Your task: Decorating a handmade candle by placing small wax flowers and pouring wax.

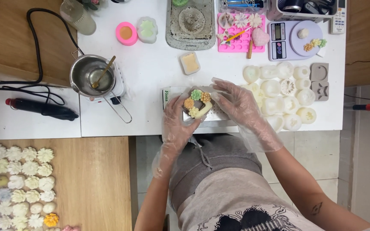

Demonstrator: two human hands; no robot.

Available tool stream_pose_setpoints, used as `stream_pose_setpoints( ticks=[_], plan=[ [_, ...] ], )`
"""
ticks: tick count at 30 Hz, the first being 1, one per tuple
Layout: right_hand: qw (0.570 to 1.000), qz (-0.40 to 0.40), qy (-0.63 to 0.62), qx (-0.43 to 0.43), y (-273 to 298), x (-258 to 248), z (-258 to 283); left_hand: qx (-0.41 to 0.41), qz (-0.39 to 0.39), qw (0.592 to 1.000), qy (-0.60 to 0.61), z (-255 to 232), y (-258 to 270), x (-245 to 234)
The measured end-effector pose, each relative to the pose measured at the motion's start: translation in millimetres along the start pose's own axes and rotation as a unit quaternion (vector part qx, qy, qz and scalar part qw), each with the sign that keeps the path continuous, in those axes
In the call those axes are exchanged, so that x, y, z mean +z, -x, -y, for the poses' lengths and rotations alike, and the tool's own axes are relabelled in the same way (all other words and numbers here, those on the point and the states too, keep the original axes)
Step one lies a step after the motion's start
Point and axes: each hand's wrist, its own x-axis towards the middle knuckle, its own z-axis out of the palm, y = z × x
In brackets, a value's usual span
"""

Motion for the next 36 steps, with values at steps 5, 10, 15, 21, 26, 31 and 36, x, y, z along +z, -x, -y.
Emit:
stream_pose_setpoints(
  ticks=[5, 10, 15, 21, 26, 31, 36],
  plan=[
    [1.000, 0.012, -0.023, -0.018, 2, 1, -2, 0.043, 0.034, 0.998, -0.007, 11, -15, -13],
    [0.996, 0.029, -0.060, -0.055, -3, 0, -6, 0.054, 0.079, 0.995, -0.035, 19, -30, -24],
    [0.999, 0.025, 0.031, 0.032, -10, 3, 16, 0.058, 0.149, 0.986, -0.044, 17, -43, -35],
    [0.996, 0.072, -0.006, -0.047, -17, 0, -4, -0.008, 0.133, 0.991, 0.022, 17, -28, -34],
    [0.995, 0.092, -0.001, 0.045, -21, 0, 22, -0.084, 0.102, 0.988, 0.080, 11, -5, -21],
    [0.992, 0.102, -0.035, 0.073, -18, -9, 7, -0.060, 0.079, 0.993, 0.058, 11, -8, -14],
    [0.994, 0.027, 0.099, 0.026, -1, -15, 8, -0.021, 0.105, 0.994, -0.004, 10, -28, -16]
  ],
)
